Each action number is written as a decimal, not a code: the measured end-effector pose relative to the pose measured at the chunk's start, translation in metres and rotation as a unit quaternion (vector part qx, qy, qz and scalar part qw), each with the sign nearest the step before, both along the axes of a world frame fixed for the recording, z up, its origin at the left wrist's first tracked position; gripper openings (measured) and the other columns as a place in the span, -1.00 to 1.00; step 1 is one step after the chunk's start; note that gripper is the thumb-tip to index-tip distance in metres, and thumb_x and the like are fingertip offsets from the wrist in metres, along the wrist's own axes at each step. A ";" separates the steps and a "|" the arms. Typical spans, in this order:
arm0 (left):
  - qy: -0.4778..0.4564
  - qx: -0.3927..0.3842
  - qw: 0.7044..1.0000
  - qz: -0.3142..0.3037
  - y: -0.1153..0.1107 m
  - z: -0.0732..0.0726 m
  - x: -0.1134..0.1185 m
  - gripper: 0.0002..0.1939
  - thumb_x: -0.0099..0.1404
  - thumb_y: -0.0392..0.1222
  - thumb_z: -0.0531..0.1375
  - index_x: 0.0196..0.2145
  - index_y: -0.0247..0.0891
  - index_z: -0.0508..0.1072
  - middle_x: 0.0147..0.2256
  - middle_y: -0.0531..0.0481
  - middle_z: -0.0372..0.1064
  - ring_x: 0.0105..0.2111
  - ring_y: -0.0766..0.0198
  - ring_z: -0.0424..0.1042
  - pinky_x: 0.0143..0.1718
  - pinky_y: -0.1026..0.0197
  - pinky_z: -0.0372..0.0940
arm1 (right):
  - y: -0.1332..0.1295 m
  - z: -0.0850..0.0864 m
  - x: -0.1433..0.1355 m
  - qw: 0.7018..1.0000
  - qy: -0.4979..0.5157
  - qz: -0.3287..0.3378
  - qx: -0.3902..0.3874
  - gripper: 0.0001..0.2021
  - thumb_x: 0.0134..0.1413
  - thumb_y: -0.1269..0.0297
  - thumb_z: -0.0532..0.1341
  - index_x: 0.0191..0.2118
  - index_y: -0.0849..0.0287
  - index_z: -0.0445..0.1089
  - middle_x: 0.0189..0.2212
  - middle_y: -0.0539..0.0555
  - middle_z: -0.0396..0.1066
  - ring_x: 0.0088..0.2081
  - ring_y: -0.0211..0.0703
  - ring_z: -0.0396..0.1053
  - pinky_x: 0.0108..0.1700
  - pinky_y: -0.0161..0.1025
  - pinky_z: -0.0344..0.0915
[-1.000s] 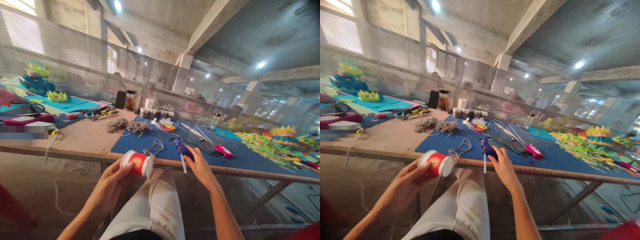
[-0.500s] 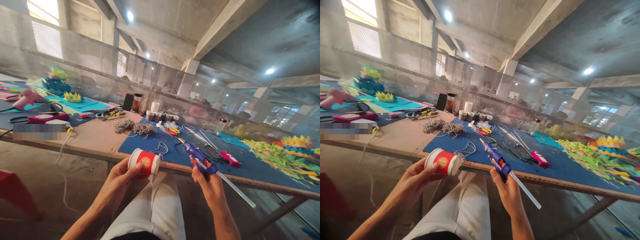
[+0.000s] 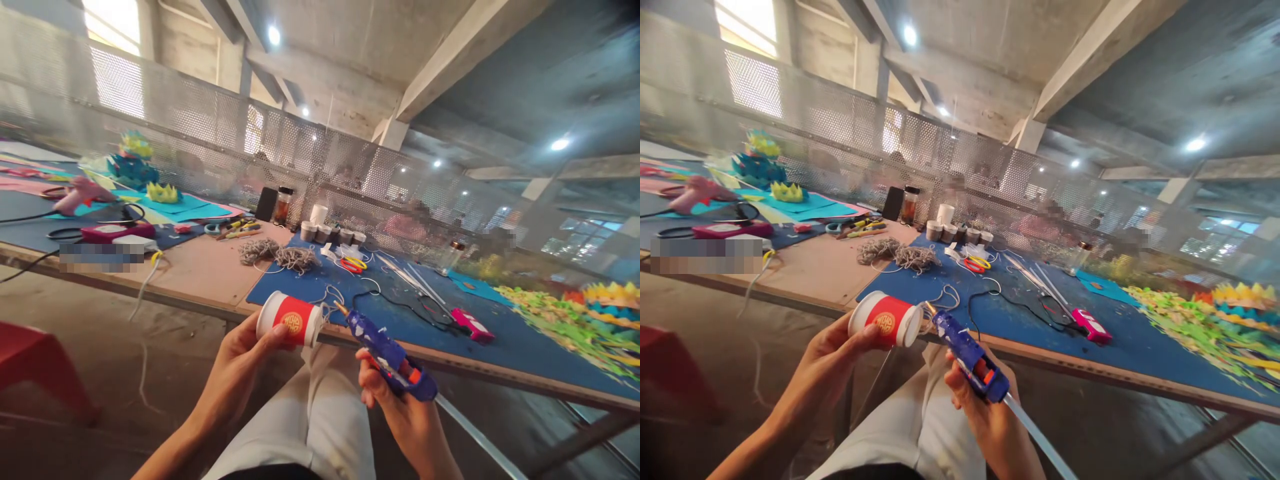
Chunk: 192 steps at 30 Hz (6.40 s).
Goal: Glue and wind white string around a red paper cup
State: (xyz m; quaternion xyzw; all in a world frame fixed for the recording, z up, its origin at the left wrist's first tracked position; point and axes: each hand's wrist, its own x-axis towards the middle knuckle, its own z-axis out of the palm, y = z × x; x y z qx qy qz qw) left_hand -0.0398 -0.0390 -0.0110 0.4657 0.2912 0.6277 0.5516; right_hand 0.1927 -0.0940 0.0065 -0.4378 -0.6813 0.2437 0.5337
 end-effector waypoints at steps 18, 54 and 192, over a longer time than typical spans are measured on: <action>-0.010 0.017 0.999 0.033 -0.006 0.008 0.001 -0.76 0.27 -0.08 0.33 -0.16 -0.25 0.57 -0.32 -0.03 0.55 -0.35 0.23 0.44 -0.33 0.27 0.33 | -0.001 0.008 -0.008 0.986 -0.143 -0.008 0.084 -0.75 0.26 0.03 0.23 -0.28 0.13 0.40 -0.43 0.02 0.32 -0.48 -0.22 0.36 -0.46 -0.33 0.29; -0.048 -0.016 0.998 0.044 -0.010 0.011 0.003 -0.65 0.20 -0.02 0.37 -0.10 -0.24 0.58 -0.30 -0.05 0.60 -0.41 0.19 0.52 -0.37 0.24 0.38 | 0.002 0.007 -0.011 0.979 -0.174 -0.013 0.108 -0.79 0.25 0.13 0.25 -0.35 0.12 0.33 -0.46 -0.04 0.27 -0.53 -0.29 0.26 -0.50 -0.36 0.21; 0.106 0.082 0.983 0.123 -0.009 -0.003 -0.008 -0.76 0.22 -0.12 0.34 -0.15 -0.20 0.62 -0.28 -0.01 0.61 -0.26 0.11 0.56 -0.17 0.22 0.41 | 0.006 0.012 -0.009 0.958 -0.252 -0.071 0.117 -0.78 0.26 0.18 0.24 -0.03 0.11 0.41 -0.35 0.05 0.48 -0.40 -0.17 0.50 -0.31 -0.36 0.43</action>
